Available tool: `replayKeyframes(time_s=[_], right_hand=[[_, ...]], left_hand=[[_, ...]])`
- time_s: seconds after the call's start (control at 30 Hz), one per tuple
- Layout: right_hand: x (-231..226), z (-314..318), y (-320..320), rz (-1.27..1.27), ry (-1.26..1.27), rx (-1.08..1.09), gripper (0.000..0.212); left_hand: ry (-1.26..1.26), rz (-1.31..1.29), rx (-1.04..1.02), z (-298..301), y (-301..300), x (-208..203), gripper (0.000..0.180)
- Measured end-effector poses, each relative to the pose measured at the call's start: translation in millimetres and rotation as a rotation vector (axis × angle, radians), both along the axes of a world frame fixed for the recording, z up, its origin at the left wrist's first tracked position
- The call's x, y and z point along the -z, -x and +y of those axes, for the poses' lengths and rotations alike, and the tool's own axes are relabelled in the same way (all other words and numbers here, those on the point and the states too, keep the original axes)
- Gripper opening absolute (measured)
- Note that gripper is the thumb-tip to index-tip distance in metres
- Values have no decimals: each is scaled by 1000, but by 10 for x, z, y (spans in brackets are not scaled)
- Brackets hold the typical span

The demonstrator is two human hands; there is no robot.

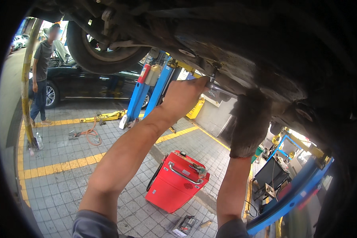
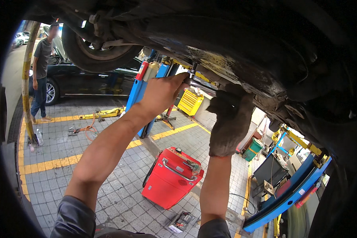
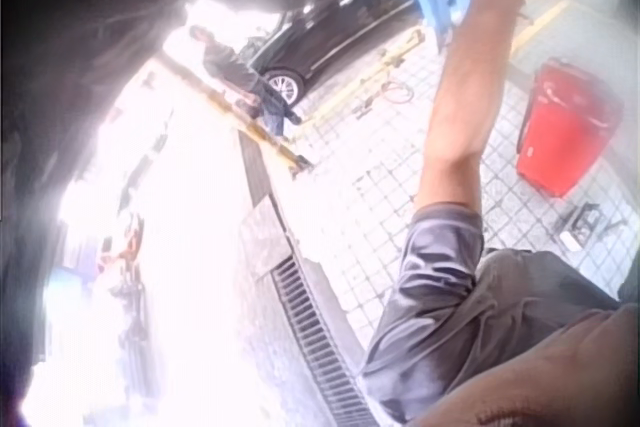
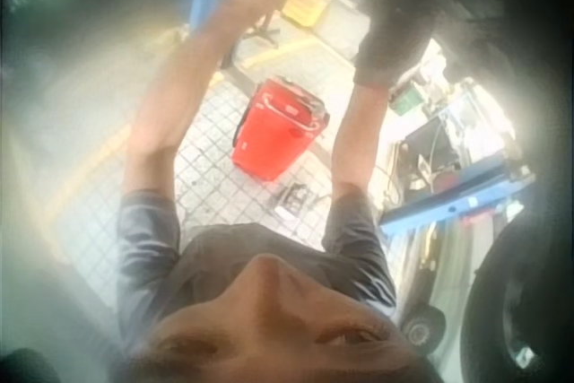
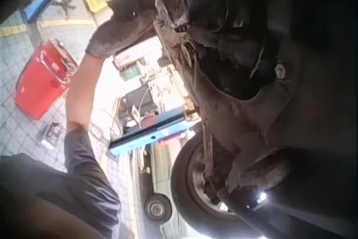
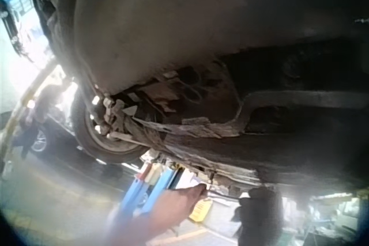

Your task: The person works under a raised car, using a tool to loosen and remove a drain plug. They then walk to a storage area, retrieve a metal basin, and return to the car. The person places the basin under the car and later moves to a tool cabinet to select a socket from a tray.

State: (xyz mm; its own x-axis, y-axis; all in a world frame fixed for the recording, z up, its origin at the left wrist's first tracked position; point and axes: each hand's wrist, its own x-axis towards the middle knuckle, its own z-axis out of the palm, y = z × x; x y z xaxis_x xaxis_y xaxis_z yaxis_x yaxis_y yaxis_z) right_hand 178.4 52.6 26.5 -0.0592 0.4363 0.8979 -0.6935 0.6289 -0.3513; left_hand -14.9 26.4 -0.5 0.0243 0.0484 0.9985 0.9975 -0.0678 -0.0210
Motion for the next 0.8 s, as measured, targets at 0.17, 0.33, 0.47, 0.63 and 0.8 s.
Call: replayKeyframes(time_s=[0.17,0.33,0.47,0.63,0.8], right_hand=[[-3,32,13,-30,9,-156,47],[71,-1,-7,-77,-197,74,44],[53,175,16,-66,-237,83,46],[66,398,-56,-150,-249,140,50],[41,521,-116,-216,-439,264,57]], left_hand=[[14,-20,-18,16,6,-35,25],[-46,6,-33,33,61,-36,29],[1,-34,21,-12,81,-62,34],[29,-203,127,-122,-46,49,42],[248,-895,18,-491,639,1486,64]])
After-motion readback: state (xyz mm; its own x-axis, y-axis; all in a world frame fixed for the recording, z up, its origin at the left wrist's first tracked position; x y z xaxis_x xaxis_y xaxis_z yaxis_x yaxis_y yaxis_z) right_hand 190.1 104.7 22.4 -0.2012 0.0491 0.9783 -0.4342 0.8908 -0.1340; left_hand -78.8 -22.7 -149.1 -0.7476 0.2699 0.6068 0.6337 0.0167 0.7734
